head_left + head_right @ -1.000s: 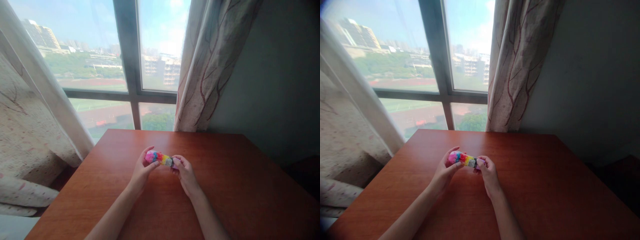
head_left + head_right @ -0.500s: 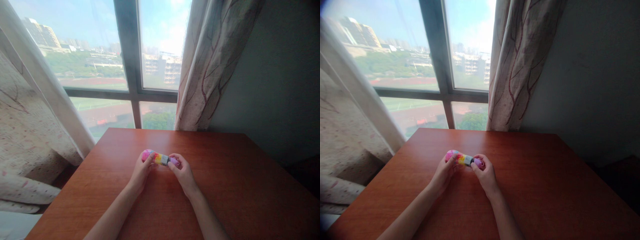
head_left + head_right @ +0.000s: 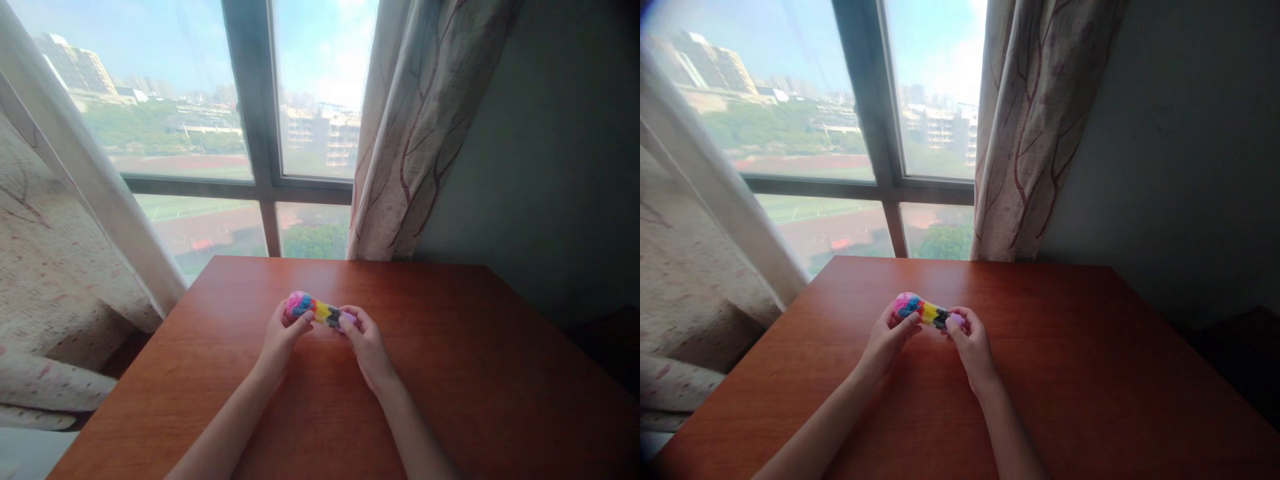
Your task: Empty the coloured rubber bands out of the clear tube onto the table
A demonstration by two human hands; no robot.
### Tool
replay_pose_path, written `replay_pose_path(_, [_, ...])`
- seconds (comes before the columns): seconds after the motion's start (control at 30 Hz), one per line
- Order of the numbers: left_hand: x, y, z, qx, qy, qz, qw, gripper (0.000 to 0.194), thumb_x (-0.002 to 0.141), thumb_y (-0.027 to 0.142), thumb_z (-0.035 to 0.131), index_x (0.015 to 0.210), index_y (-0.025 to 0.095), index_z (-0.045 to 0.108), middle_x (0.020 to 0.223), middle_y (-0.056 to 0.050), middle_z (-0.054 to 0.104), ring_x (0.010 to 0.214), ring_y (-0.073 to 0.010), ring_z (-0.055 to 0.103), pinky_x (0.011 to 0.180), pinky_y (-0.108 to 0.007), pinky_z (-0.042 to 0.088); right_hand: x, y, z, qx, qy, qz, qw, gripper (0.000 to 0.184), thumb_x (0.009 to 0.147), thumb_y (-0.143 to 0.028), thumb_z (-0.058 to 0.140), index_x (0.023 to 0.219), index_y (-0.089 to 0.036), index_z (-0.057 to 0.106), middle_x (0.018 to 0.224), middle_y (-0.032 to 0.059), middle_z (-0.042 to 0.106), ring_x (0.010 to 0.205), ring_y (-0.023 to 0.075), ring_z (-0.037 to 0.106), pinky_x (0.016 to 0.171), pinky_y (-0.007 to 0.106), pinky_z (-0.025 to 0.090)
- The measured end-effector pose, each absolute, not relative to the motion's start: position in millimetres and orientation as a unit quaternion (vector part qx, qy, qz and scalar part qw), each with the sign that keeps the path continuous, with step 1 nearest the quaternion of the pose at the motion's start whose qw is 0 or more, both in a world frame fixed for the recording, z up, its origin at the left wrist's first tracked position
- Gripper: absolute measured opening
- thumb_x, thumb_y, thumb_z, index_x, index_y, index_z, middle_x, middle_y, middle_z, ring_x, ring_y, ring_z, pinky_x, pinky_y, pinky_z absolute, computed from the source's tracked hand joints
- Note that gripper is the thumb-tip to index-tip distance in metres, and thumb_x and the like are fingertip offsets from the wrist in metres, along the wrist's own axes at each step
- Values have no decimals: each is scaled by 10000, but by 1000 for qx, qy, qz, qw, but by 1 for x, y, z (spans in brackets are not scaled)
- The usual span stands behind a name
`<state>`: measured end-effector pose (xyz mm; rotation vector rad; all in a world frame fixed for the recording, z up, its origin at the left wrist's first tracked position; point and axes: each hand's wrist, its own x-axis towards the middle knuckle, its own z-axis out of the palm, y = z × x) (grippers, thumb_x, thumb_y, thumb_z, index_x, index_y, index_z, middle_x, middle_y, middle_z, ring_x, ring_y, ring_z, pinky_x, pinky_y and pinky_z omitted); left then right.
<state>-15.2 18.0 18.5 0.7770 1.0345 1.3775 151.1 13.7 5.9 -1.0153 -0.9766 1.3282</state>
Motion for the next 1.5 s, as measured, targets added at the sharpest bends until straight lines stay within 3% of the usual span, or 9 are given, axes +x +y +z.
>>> replay_pose_path(0.2, [-13, 16, 21, 308, 443, 594, 597, 440, 692, 432, 824, 988, 179, 620, 892, -16, 684, 783, -127, 650, 689, -206, 521, 151, 11, 12, -427, -471, 541, 551, 308, 737, -351, 755, 984, -199, 651, 939, 27, 684, 833, 175, 627, 717, 248, 496])
replay_pose_path(0.3, [-9, 12, 26, 306, 420, 589, 619, 474, 661, 425, 844, 1001, 178, 627, 909, -30, 695, 829, -160, 670, 747, -254, 537, 150, 11, 11, -428, -446, 558, 553, 312, 739, -394, 751, 961, -193, 660, 915, 26, 686, 774, 162, 625, 692, 249, 500])
replay_pose_path(0.5, [-4, 6, 32, 329, 385, 561, 655, 596, 594, 288, 892, 1126, 165, 653, 1142, -119, 710, 1013, -257, 674, 871, -348, 528, 150, 10, 11, -401, -386, 634, 537, 407, 773, -537, 704, 913, -157, 671, 787, 29, 674, 619, 124, 593, 583, 229, 478])
replay_pose_path(0.67, [-8, 12, 20, 338, 410, 560, 635, 418, 588, 295, 898, 924, 123, 719, 943, -106, 752, 873, -229, 694, 822, -319, 529, 149, 9, 13, -405, -410, 624, 528, 430, 783, -558, 693, 901, -145, 680, 765, 41, 680, 601, 123, 594, 570, 228, 474])
replay_pose_path(0.83, [-11, 17, 9, 334, 430, 572, 613, 337, 610, 331, 887, 819, 131, 714, 820, -65, 744, 750, -182, 682, 719, -264, 525, 148, 10, 15, -422, -429, 589, 539, 375, 715, -468, 773, 922, -169, 683, 813, 26, 686, 671, 139, 620, 627, 240, 505])
replay_pose_path(0.97, [-8, 13, 15, 341, 415, 567, 624, 394, 623, 350, 878, 900, 124, 712, 902, -97, 752, 814, -215, 699, 782, -309, 541, 149, 10, 16, -429, -425, 582, 544, 356, 713, -465, 760, 899, -174, 671, 785, 18, 680, 652, 138, 611, 611, 238, 499])
replay_pose_path(1.13, [-5, 8, 31, 330, 392, 580, 633, 648, 579, 263, 897, 1163, 181, 630, 1133, -116, 724, 988, -250, 690, 919, -376, 520, 151, 10, 13, -418, -420, 606, 530, 394, 787, -542, 671, 840, -152, 663, 681, 22, 660, 543, 116, 559, 503, 212, 427])
replay_pose_path(1.33, [-9, 12, 23, 319, 419, 583, 619, 415, 581, 285, 898, 899, 109, 700, 903, -98, 745, 860, -225, 695, 848, -334, 537, 150, 11, 13, -421, -423, 602, 531, 359, 751, -495, 715, 871, -161, 670, 717, 17, 668, 593, 122, 579, 549, 216, 447])
replay_pose_path(1.5, [-10, 15, 15, 299, 430, 587, 617, 363, 660, 357, 857, 868, 124, 671, 842, -59, 722, 776, -170, 681, 740, -272, 543, 149, 9, 19, -442, -451, 562, 534, 281, 707, -349, 763, 916, -183, 675, 825, 5, 676, 701, 132, 602, 625, 217, 472])
